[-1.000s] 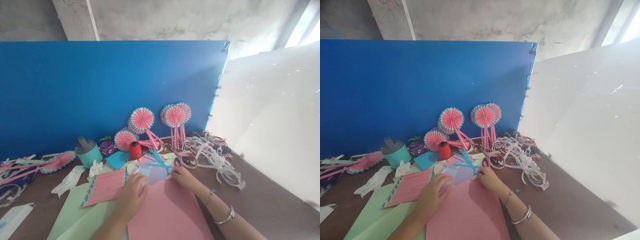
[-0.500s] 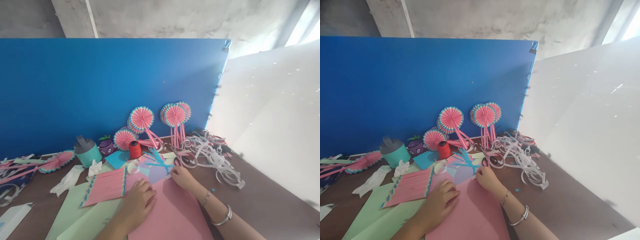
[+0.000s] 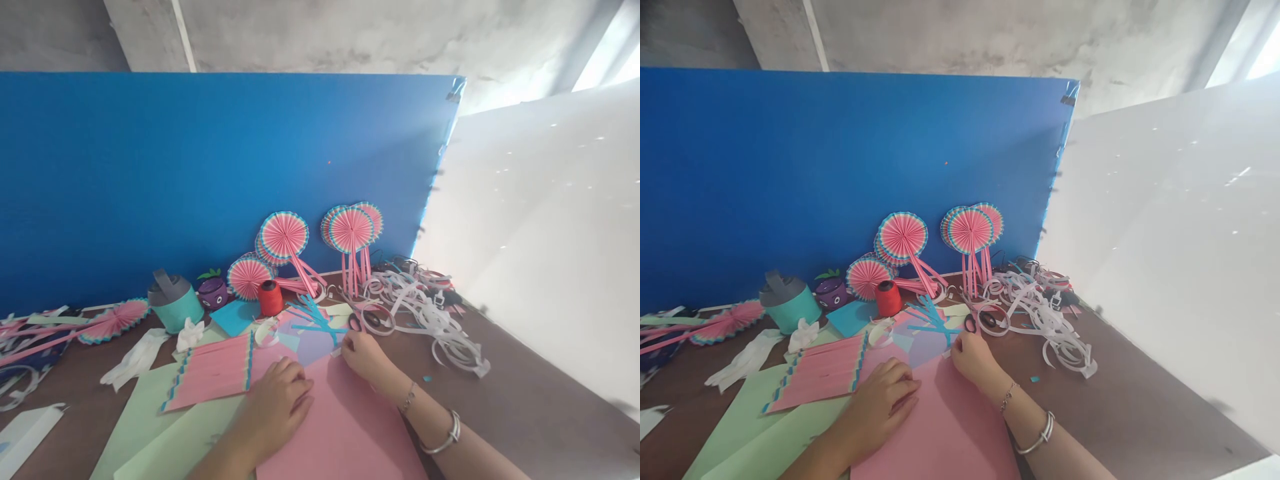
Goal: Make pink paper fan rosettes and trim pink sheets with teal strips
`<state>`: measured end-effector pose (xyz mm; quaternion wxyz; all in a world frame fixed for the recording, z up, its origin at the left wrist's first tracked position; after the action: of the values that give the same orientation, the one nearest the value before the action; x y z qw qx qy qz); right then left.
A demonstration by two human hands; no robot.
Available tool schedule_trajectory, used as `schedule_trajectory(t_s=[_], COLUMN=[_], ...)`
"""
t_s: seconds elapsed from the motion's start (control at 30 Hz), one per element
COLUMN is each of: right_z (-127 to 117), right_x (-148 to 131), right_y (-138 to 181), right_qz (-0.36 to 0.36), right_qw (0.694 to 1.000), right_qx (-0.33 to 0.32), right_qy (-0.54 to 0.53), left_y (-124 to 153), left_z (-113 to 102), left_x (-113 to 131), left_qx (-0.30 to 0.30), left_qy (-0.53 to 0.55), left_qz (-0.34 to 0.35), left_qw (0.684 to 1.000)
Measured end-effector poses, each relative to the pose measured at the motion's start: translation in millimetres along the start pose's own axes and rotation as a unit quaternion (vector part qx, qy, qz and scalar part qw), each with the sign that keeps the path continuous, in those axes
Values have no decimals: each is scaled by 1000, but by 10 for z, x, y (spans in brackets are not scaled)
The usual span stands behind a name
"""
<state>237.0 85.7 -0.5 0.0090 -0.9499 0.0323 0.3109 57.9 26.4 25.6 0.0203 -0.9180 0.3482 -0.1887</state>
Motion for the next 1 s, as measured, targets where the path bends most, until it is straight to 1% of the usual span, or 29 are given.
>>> schedule_trajectory(t_s=[0.4,0.7,1.0], right_z=[45,40,32], right_x=[13,-55,-112], right_y=[-7,35,91], right_qz=[3,4,18], right_qw=[999,997,993], right_qx=[-11,-16,-28], right_qy=[35,72,117], left_y=[3,15,12], left_z=[3,-2,3], left_x=[-2,12,14], left_qx=[0,7,-2], left_qy=[2,10,11], left_qz=[1,13,7], left_qw=[1000,1000,1000])
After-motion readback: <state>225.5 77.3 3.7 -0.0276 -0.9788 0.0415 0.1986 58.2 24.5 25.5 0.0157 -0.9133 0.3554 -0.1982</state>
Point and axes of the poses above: each hand's wrist, its own y-axis away from the middle knuckle, its own z-axis out of the palm, x = y × z, the point moved 8 cm from there along -y, towards the middle knuckle, and after that the axes turned 4 degrees about -y, right-handed, at the moved point
